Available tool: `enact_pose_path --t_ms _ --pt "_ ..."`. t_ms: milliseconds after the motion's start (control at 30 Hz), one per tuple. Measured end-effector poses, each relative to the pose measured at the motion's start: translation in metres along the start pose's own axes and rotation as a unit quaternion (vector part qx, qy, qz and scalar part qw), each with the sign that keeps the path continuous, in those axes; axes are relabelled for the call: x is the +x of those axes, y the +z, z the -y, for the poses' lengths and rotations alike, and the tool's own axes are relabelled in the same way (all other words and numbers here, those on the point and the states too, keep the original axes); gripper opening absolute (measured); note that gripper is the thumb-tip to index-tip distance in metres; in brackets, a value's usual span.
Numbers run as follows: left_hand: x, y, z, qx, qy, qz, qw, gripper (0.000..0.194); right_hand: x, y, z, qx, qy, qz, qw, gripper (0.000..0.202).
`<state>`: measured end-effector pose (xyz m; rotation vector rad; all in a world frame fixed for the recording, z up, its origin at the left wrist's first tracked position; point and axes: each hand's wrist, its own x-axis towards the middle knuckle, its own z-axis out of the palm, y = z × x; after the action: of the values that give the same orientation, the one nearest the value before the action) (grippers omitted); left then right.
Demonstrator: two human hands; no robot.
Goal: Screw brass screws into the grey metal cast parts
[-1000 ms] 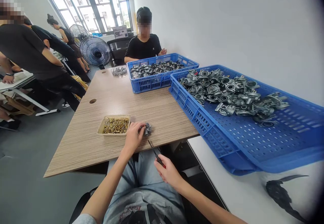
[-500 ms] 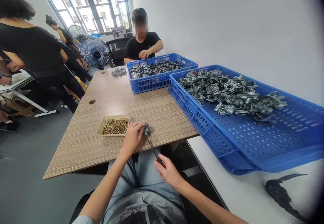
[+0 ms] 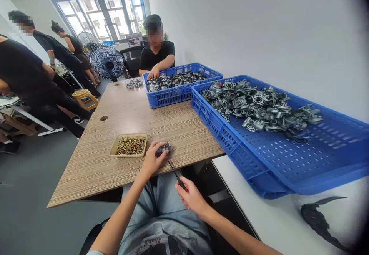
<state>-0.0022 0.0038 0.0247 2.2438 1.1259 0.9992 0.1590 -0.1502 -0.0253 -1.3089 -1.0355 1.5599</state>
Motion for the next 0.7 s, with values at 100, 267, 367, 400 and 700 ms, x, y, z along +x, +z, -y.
enact_pose_path --t_ms 100,267,367,400,700 --pt "-0.004 0.003 0.001 -0.006 -0.012 -0.005 1.0 0.028 0.0 -0.001 0.001 -0.015 -0.024 -0.019 0.999 0.035" --pt "-0.02 0.011 0.003 0.056 0.015 -0.043 0.997 0.031 -0.004 -0.003 0.01 -0.075 -0.105 -0.067 0.989 0.037" --pt "-0.029 0.012 0.003 0.093 0.048 -0.052 0.993 0.027 -0.006 -0.004 0.014 -0.1 -0.135 -0.094 0.981 0.038" --pt "-0.031 0.012 0.002 0.101 0.057 -0.052 0.992 0.026 -0.006 -0.004 0.014 -0.103 -0.14 -0.1 0.98 0.038" --pt "-0.036 0.01 -0.001 0.145 0.076 -0.069 0.984 0.025 -0.002 -0.009 0.001 -0.073 -0.12 -0.138 0.98 0.033"
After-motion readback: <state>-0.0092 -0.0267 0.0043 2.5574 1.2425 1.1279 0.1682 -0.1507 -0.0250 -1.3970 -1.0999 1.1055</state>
